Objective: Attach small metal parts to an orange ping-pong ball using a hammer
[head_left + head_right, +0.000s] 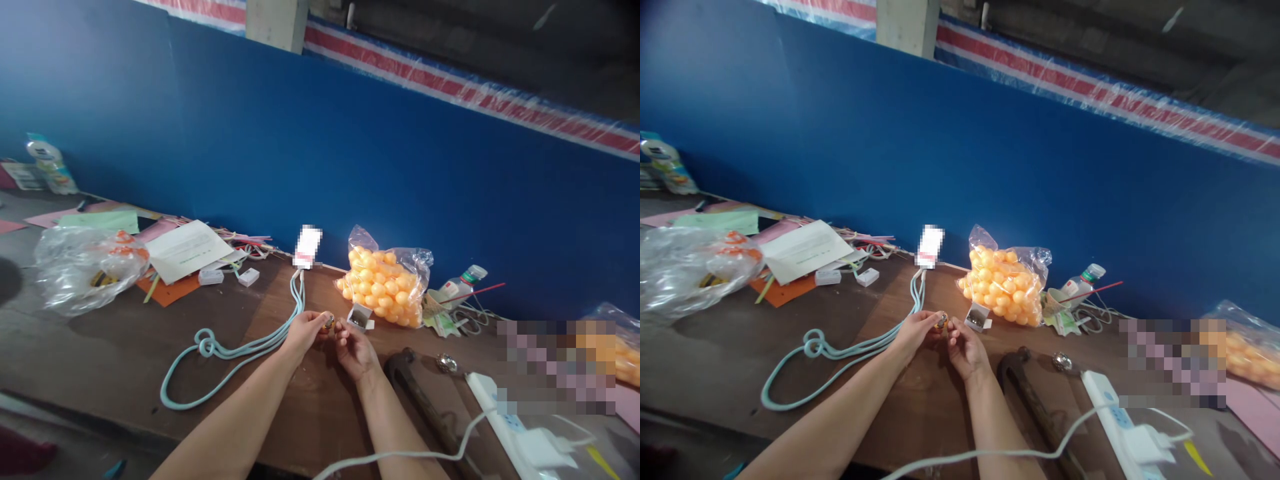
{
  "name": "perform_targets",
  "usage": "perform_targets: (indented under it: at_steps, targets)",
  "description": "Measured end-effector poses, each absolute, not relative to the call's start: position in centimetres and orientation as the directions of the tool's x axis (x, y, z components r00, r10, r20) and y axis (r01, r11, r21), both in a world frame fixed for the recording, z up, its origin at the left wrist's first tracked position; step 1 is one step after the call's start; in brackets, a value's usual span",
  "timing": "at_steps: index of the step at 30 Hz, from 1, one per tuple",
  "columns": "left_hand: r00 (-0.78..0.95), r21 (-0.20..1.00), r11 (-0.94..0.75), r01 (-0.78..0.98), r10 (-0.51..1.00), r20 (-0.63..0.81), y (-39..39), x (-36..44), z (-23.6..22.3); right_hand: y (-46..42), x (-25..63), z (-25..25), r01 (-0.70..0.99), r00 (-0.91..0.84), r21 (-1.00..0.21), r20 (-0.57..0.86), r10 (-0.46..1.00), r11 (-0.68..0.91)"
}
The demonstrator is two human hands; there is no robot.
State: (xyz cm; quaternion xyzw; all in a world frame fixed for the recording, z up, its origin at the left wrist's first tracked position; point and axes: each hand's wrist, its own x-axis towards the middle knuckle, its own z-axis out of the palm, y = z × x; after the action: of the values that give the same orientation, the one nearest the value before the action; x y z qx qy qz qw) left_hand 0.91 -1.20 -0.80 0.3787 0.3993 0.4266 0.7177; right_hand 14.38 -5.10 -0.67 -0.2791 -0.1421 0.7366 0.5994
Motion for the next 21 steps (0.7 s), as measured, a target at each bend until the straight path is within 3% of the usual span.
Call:
perform_targets:
  at_steps: [11,21]
  targets:
    - [0.325,0.854,0.334,-0.398,0.922,-0.209,-1.1,0.9,-0.6,-5.5,13.1,0.0,-0.587,0.033,-0.801,-0.17,0.985,-0.118]
    - [0.34,0.846,0.342,-0.409,0.917,-0.207,-1.2,0.8,-0.4,-5.4,12.8,0.2,-0.539,0.095,-0.838,-0.153,0.984,-0.078]
